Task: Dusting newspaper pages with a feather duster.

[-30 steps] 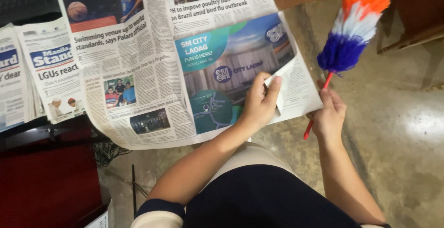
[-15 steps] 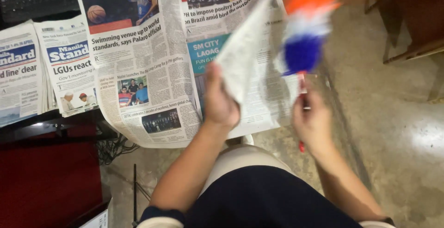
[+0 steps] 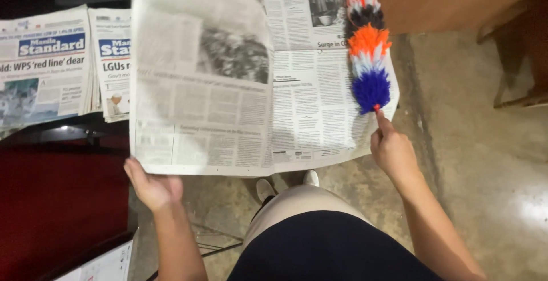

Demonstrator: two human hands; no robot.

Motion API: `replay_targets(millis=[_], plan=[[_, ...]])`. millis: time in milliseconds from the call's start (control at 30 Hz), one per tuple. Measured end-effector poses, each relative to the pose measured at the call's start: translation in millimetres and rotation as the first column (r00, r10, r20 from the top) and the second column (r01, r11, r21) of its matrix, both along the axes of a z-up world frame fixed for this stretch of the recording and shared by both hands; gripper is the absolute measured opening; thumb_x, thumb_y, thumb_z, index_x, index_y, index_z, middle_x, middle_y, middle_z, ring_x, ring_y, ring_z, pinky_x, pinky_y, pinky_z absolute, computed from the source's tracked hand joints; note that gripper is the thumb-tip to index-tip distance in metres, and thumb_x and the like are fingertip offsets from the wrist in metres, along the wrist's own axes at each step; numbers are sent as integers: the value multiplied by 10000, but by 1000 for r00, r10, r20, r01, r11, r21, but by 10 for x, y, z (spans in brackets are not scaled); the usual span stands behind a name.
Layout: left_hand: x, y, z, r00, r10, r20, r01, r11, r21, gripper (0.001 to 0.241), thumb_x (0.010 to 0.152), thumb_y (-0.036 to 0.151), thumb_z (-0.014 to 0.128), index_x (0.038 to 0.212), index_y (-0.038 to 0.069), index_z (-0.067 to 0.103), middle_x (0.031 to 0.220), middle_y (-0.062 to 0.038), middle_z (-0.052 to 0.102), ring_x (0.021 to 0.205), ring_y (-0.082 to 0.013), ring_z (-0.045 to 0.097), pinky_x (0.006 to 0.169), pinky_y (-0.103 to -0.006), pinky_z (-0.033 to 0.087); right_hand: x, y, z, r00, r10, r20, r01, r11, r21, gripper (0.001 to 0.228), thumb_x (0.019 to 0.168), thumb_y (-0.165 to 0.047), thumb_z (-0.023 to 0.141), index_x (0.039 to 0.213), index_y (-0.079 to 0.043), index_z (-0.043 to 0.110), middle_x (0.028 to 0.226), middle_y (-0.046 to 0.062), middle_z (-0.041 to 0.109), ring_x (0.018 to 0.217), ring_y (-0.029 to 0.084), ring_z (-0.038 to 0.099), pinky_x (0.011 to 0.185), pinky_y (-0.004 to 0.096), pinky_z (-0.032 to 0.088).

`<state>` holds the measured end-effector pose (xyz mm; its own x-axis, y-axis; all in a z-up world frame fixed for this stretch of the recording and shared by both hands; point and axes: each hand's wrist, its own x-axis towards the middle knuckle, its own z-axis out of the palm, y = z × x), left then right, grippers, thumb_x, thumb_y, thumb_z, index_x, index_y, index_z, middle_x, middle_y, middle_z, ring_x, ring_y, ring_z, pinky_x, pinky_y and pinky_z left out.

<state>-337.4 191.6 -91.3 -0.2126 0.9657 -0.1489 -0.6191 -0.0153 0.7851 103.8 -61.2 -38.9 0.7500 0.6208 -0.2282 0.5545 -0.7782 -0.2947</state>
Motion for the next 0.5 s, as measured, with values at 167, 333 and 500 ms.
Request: replay_targets(millis=[167,333,500], plan=[[-364,-186,-596,969,8,-246,-60,978,-202,154,1038,287,691,951,227,580,997,46,699,992,-124,714,961,-340,597,9,3,46,999,34,37,-34,999,0,543,993,-295,504,1533,-270,552,967,351,742,985,521,707,884,605,550],[-415,-140,-960,972,-95,-216,6,925,-380,274,970,204,773,1086,176,527,1049,-19,614,1024,-210,660,949,-433,535,-325,112,301,952,101,289,-200,920,337,478,1006,-109,547,1468,-20,631,1033,411,693,934,569,678,778,635,547],[-314,-136,-709,938,-220,-266,89,898,-430,286,937,346,808,1085,176,631,973,-20,704,866,-160,723,782,-328,604,-327,285,-151,716,437,545,-668,657,350,261,991,-132,579,1196,-167,736,1004,67,745,910,254,743,790,337,587]])
